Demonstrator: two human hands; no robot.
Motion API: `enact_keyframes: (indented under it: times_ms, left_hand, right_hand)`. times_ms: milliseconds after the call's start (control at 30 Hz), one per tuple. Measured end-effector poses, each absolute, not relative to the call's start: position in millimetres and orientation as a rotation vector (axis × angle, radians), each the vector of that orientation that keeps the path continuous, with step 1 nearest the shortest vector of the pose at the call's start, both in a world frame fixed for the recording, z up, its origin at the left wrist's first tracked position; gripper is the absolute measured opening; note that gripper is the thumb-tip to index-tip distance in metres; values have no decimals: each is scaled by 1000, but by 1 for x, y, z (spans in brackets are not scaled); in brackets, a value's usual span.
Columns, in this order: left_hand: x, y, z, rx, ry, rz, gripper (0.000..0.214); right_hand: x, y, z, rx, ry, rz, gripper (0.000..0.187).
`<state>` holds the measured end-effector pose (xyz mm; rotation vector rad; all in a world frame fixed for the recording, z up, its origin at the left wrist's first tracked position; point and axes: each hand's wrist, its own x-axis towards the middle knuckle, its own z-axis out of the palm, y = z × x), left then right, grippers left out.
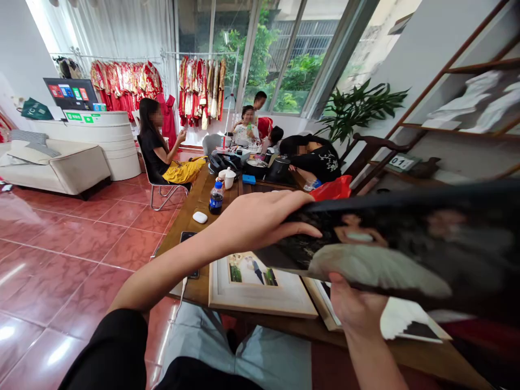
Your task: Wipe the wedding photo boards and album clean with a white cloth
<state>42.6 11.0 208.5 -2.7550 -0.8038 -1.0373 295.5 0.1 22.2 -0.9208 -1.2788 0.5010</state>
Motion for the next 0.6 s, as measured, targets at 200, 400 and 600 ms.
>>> enact_keyframes:
  times_ms: [200, 400, 600]
  left_hand:
    - [31, 25, 185, -2886, -1369, -1570, 39]
    - [7, 39, 107, -2967, -2202, -1701, 53]
    - [-9, 39, 49, -2881, -2751, -1552, 63]
  right_hand:
    - [307, 12, 67, -1026, -1143, 872, 59]
    - [297, 34, 67, -1158, -1218, 1258, 59]
    - [287, 58, 25, -1301, -1293, 1429, 41]
